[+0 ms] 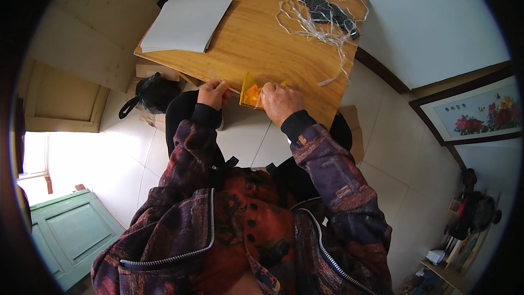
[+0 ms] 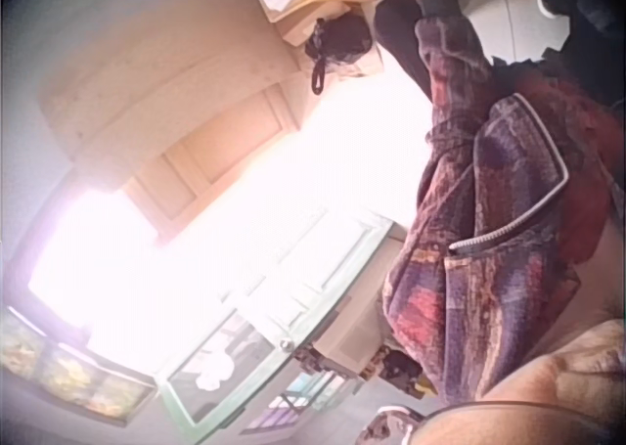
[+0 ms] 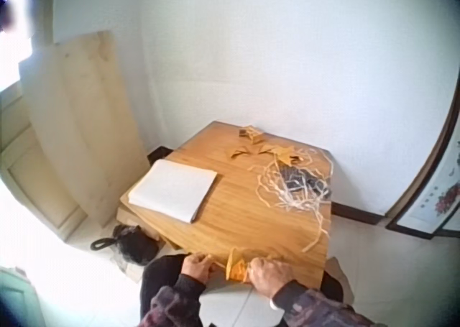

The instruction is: The person gathers a stack of small yellow paper items, aligns them into a neat bundle, and ties the bundle with a white string. The person then places the tied bundle on the table.

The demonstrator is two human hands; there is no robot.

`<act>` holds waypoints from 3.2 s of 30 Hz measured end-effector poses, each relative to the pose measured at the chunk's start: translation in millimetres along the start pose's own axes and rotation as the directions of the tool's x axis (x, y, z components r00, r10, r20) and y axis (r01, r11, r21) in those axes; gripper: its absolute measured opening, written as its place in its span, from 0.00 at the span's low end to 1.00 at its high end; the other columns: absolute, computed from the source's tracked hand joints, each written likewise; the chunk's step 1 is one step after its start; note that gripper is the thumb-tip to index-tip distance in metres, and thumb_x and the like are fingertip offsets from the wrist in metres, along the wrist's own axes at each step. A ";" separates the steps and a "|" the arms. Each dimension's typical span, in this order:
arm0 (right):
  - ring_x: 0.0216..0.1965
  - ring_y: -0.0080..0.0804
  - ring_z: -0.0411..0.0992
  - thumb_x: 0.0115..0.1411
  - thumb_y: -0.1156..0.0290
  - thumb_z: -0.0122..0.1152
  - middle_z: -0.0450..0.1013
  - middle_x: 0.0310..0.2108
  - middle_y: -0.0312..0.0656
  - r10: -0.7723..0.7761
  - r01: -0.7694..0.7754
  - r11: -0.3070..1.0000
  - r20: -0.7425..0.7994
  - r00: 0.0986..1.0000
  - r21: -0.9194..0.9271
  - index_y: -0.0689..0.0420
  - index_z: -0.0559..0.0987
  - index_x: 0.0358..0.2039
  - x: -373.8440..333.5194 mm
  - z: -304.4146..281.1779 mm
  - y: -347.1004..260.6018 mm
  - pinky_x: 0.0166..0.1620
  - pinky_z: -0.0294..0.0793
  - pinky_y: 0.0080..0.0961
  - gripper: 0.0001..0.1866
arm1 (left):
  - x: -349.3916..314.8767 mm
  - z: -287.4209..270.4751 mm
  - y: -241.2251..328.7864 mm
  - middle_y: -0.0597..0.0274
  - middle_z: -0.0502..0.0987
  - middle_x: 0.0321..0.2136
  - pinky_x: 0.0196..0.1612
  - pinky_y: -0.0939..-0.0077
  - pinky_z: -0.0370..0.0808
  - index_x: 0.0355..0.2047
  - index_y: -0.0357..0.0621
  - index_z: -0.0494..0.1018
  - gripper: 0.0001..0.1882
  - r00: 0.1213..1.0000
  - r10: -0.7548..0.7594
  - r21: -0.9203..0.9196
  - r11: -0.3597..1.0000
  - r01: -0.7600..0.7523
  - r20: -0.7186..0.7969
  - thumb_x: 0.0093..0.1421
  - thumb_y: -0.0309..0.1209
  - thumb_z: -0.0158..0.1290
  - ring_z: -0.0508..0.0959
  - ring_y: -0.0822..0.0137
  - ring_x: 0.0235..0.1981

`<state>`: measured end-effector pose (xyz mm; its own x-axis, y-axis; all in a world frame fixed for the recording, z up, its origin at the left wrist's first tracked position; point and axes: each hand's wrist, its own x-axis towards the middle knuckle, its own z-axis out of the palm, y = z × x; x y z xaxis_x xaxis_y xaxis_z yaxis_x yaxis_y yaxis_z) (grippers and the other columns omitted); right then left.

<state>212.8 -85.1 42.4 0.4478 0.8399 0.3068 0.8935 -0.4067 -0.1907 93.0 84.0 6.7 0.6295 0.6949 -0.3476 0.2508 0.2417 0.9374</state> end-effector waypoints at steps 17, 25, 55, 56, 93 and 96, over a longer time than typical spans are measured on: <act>0.23 0.42 0.75 0.55 0.65 0.57 0.73 0.20 0.40 -0.016 0.016 1.000 -0.035 0.999 -0.001 0.52 0.70 0.22 0.8 1.9 0.5 0.24 0.74 0.38 0.09 | -5.9 2.4 12.9 0.47 0.71 0.19 0.26 0.64 0.69 0.22 0.38 0.69 0.14 0.886 0.463 0.466 0.791 -0.396 -0.033 0.57 0.36 0.54 0.73 0.45 0.24; 0.23 0.42 0.75 0.56 0.65 0.57 0.73 0.20 0.40 -0.021 0.021 1.000 -0.006 1.000 -0.006 0.52 0.70 0.23 0.4 -1.0 0.2 0.24 0.74 0.38 0.09 | 0.1 2.0 6.1 0.47 0.70 0.17 0.26 0.64 0.68 0.23 0.37 0.70 0.15 0.919 0.384 0.369 0.870 -0.328 -0.089 0.57 0.37 0.54 0.73 0.49 0.21; 0.25 0.44 0.77 0.55 0.69 0.53 0.75 0.22 0.45 0.020 -0.020 1.000 0.080 0.997 -0.001 0.56 0.72 0.24 5.3 -4.0 -2.1 0.27 0.75 0.40 0.06 | -11.1 10.7 27.1 0.58 0.74 0.28 0.34 0.73 0.70 0.28 0.36 0.75 0.08 0.694 0.613 0.070 0.728 -0.682 0.378 0.62 0.28 0.53 0.74 0.63 0.31; 0.25 0.44 0.77 0.55 0.69 0.53 0.75 0.22 0.45 0.018 -0.018 1.000 0.081 0.997 0.008 0.56 0.72 0.24 5.0 -4.4 -1.8 0.27 0.75 0.40 0.06 | -12.0 11.9 27.1 0.58 0.75 0.29 0.35 0.73 0.71 0.28 0.36 0.75 0.08 0.665 0.618 0.039 0.720 -0.693 0.418 0.61 0.28 0.53 0.74 0.63 0.32; 0.32 0.42 0.73 0.54 0.73 0.58 0.70 0.30 0.38 -0.156 0.130 0.953 0.074 0.985 0.275 0.52 0.76 0.28 20.5 -18.2 2.4 0.32 0.73 0.37 0.01 | -16.0 22.9 22.0 0.56 0.75 0.28 0.33 0.63 0.73 0.27 0.44 0.75 0.06 0.730 0.523 0.327 0.663 -0.673 0.440 0.58 0.31 0.52 0.76 0.51 0.31; 0.30 0.46 0.72 0.52 0.77 0.58 0.69 0.30 0.42 -0.246 0.213 0.921 0.062 0.967 0.327 0.57 0.76 0.28 22.9 -19.2 6.8 0.31 0.72 0.36 0.02 | -15.5 21.5 21.1 0.56 0.75 0.27 0.32 0.64 0.73 0.27 0.42 0.75 0.06 0.713 0.539 0.343 0.632 -0.695 0.449 0.58 0.31 0.52 0.76 0.52 0.30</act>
<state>229.8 -75.5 66.0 0.2108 0.9349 0.2855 0.9065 -0.0777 -0.4150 104.3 63.7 31.4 0.9139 0.3214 0.2478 -0.0265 -0.5620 0.8267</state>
